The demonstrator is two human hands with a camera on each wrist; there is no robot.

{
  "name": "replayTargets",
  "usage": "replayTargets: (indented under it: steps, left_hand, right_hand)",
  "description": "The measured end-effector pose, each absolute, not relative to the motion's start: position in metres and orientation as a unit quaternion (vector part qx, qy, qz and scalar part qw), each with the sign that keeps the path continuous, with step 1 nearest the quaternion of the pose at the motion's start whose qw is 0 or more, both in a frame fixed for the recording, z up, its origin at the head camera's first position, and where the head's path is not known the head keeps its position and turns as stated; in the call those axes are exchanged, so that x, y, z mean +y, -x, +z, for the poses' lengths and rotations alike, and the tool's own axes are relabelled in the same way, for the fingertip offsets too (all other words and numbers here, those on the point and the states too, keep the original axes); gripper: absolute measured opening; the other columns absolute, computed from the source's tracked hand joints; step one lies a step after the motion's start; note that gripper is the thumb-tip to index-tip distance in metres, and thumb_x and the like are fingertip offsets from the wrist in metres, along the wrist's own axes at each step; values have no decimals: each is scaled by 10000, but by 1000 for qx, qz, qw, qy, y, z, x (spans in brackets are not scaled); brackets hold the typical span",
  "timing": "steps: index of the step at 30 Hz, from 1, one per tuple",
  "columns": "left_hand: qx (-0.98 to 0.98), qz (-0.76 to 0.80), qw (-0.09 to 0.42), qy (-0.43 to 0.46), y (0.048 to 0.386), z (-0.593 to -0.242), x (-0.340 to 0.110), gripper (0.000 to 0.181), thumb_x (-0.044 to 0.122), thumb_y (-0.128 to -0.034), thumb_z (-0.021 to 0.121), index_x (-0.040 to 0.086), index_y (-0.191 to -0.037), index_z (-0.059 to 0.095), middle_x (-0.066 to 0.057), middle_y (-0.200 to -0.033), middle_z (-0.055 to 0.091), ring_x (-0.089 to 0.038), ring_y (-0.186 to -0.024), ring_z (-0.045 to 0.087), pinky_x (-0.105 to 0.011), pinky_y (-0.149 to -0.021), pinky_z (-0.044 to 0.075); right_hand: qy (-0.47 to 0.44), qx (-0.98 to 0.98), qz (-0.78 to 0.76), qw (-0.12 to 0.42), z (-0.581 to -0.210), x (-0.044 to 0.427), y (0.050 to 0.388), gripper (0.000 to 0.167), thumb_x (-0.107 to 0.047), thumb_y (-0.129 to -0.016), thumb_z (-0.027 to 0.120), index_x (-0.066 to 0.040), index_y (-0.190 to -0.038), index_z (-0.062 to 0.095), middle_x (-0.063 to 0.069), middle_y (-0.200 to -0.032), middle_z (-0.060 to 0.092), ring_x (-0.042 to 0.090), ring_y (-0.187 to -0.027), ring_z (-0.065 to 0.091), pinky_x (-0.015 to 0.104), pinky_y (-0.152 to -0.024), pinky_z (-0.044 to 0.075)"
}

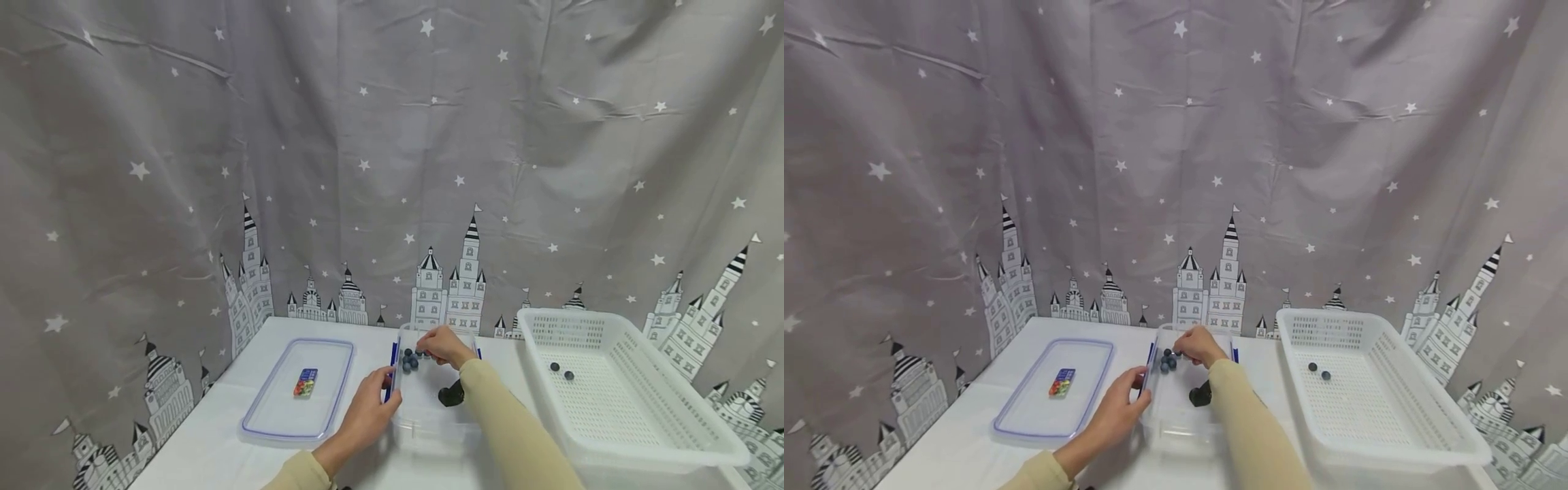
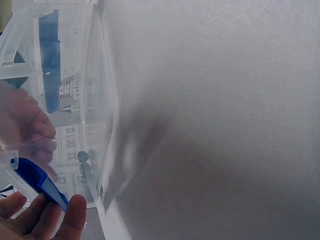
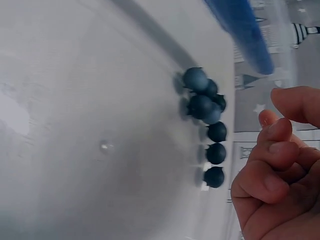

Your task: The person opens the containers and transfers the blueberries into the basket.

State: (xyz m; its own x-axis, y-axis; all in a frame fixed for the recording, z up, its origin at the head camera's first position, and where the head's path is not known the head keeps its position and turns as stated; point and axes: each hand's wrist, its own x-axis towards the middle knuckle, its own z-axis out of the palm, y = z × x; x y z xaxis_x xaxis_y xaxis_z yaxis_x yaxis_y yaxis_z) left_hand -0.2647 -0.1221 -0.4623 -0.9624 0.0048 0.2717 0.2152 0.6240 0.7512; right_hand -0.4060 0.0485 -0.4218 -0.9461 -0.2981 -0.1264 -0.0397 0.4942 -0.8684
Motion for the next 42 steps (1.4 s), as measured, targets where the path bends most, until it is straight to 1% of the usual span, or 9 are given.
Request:
replayTargets:
  steps: [5,8,12,15,18,20,26,33,42]
  left_hand:
    - [-893,-430,118,56,265,-460,-122,515,229,-957,587,37,-1428,503,-72,-1174,614,-212,-1094,557,-466,-948,488]
    - [-893,-430,122,56,266,-459,-122,516,234,-957,585,46,-1430,504,-72,-1176,615,-213,-1097,557,-472,-960,483]
    - [-892,-431,125,58,265,-461,-122,518,232,-952,585,40,-1427,508,-71,-1165,619,-217,-1105,562,-478,-983,477]
    - [-889,-436,125,59,264,-462,-122,517,224,-950,586,25,-1421,510,-76,-1158,619,-224,-1108,563,-483,-990,474]
    - [-888,-440,122,57,262,-463,-122,517,224,-952,582,19,-1420,510,-81,-1163,618,-228,-1117,560,-486,-992,472]
    - [-887,-441,121,56,263,-463,-121,516,223,-952,581,19,-1421,510,-83,-1168,618,-231,-1124,558,-487,-994,471]
    - [-888,-438,128,62,263,-464,-121,514,216,-945,586,19,-1415,515,-76,-1152,623,-231,-1115,563,-488,-991,470]
    - [-887,-439,128,55,263,-465,-121,496,213,-946,589,24,-1401,526,-65,-1140,617,-224,-1104,555,-489,-988,465]
    - [-889,-433,137,62,263,-464,-120,479,205,-944,602,29,-1385,541,-55,-1113,616,-221,-1083,558,-482,-966,469]
  right_hand:
    - [86,855,-493,134,-429,45,408,220,-51,-866,680,70,-1044,726,-27,-559,468,81,-469,350,205,-441,290]
    - [68,853,-500,134,-432,44,409,200,-62,-858,690,91,-985,711,-32,-542,449,82,-463,341,210,-437,281]
    - [36,852,-503,141,-440,44,408,184,-102,-867,696,80,-895,685,-37,-529,434,79,-461,352,208,-438,291]
    - [20,855,-498,145,-446,44,406,151,-106,-862,692,23,-791,660,-32,-532,442,82,-465,371,210,-442,304]
    - [11,860,-489,146,-451,44,404,198,-106,-849,693,-56,-677,608,-25,-536,449,91,-471,379,218,-443,303]
    - [10,863,-484,147,-452,44,404,236,-108,-841,698,-94,-638,579,-23,-541,455,95,-478,384,224,-447,304]
    - [6,865,-479,145,-458,42,404,224,-104,-815,719,-114,-640,580,-22,-564,473,107,-505,404,237,-472,321]
    - [9,862,-485,143,-460,41,404,220,-90,-792,728,-121,-624,588,-28,-539,462,101,-486,396,229,-454,316]
    - [4,867,-479,136,-464,40,405,231,-105,-783,753,-132,-626,586,-27,-555,467,110,-501,408,233,-463,319]
